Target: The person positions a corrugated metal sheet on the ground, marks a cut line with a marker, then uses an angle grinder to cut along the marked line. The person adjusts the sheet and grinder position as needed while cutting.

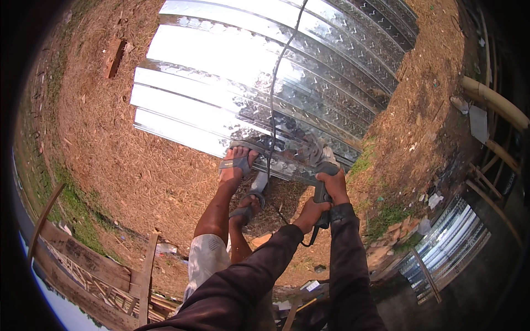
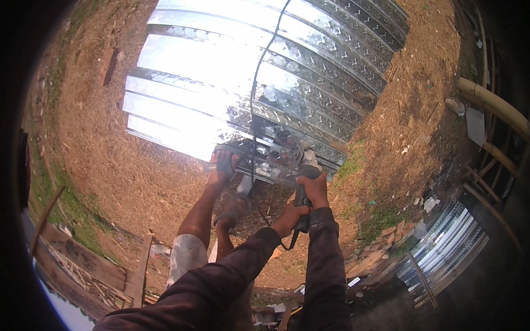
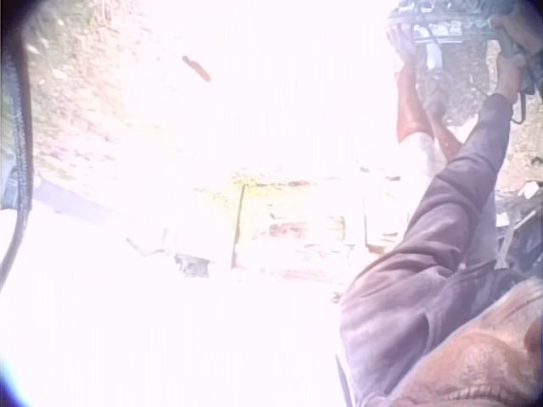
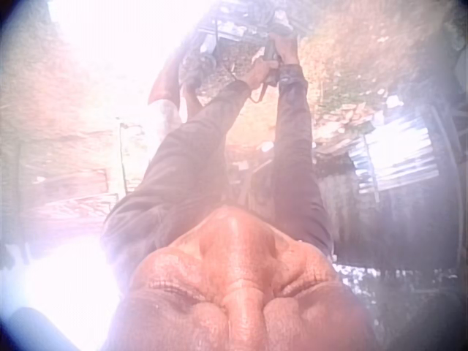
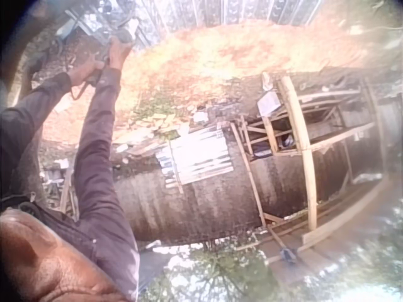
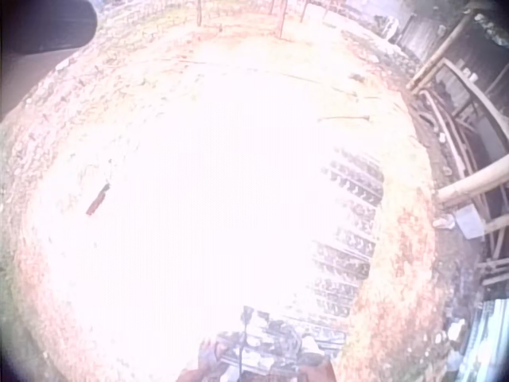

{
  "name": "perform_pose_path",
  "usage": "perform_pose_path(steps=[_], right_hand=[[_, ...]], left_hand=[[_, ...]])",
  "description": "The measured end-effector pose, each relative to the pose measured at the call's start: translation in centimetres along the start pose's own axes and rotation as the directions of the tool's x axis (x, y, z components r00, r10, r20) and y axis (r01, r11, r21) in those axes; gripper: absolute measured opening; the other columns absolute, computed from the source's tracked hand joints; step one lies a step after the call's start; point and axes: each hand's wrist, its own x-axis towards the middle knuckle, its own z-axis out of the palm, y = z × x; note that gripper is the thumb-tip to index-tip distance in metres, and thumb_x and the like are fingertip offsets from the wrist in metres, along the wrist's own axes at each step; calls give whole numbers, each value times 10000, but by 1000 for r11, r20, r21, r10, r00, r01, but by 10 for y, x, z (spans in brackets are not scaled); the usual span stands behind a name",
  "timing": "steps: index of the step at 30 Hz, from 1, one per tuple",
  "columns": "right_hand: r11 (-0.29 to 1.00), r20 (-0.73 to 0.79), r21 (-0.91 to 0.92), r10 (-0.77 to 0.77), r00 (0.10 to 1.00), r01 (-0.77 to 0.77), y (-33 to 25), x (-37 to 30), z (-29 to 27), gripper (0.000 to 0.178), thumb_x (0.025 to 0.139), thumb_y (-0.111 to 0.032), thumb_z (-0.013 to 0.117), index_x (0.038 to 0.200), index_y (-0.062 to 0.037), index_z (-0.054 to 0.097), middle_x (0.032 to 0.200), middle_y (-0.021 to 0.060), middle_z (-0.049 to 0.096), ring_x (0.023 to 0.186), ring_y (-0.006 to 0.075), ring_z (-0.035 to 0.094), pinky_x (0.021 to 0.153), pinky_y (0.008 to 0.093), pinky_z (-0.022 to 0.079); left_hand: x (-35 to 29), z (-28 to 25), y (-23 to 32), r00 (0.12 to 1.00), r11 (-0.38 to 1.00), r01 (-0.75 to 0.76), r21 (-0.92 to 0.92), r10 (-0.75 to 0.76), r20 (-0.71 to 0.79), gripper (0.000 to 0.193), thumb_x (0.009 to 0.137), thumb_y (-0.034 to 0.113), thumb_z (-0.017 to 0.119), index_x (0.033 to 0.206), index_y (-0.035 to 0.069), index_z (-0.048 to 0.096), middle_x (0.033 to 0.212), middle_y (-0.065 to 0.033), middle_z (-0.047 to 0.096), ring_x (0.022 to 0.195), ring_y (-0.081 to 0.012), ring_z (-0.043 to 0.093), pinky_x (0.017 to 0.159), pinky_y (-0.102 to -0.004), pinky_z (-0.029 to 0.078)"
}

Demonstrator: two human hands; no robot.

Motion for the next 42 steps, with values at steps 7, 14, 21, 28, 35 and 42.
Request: perform_pose_path(steps=[7, 14, 21, 28, 35, 42], right_hand=[[1000, -22, 18, -4, 1000, 4, 4, 2, 1, 840, 624, -184, 804, 1273, 128, 370, 1114, 213, 593, 978, 299, 629, 817, 365, 514], [999, -15, -40, 7, 1000, -7, 7, 7, 0, 857, 616, -194, 808, 1278, 127, 368, 1150, 232, 578, 1020, 319, 615, 843, 376, 507], [999, -1, -51, 4, 1000, -4, 12, 8, 5, 837, 631, -197, 802, 1288, 96, 374, 1160, 222, 569, 995, 314, 616, 815, 390, 512], [998, -9, 31, -63, 998, 63, 0, 11, -7, 690, 654, -173, 795, 1218, 38, 458, 1050, 166, 614, 872, 271, 644, 724, 389, 533], [989, 7, 131, -74, 997, 72, -5, 24, -8, 656, 646, -121, 778, 1184, 35, 436, 1043, 151, 622, 893, 244, 638, 752, 355, 526], [992, 1, 116, -51, 999, 50, -9, 19, -10, 655, 666, -118, 775, 1211, 16, 437, 1046, 150, 617, 886, 254, 640, 744, 374, 527]], left_hand=[[2, 1, -1, 999, 999, -37, -28, 38, 11, 482, 731, 213, 718, 1092, -22, 500, 925, -103, 607, 728, -189, 642, 623, -312, 532], [4, 1, -2, 999, 998, -32, -52, 33, 26, 462, 733, 210, 717, 1083, -20, 521, 908, -96, 613, 727, -181, 643, 620, -306, 532], [3, -3, -5, 1000, 998, -15, -67, 16, 16, 343, 800, 161, 643, 1091, -2, 560, 924, -67, 623, 764, -158, 638, 654, -305, 522], [6, 11, 6, 996, 995, -89, -51, 90, 18, 403, 755, 178, 681, 1086, -12, 554, 926, -78, 623, 756, -181, 645, 633, -317, 531], [7, 16, 21, 998, 997, -57, -51, 58, 15, 417, 763, 139, 665, 1141, 19, 534, 937, -72, 624, 782, -174, 648, 652, -305, 525], [5, 14, 26, 998, 999, -52, -10, 52, 19, 403, 766, 111, 647, 1146, 28, 539, 949, -69, 630, 783, -162, 642, 674, -300, 523]])
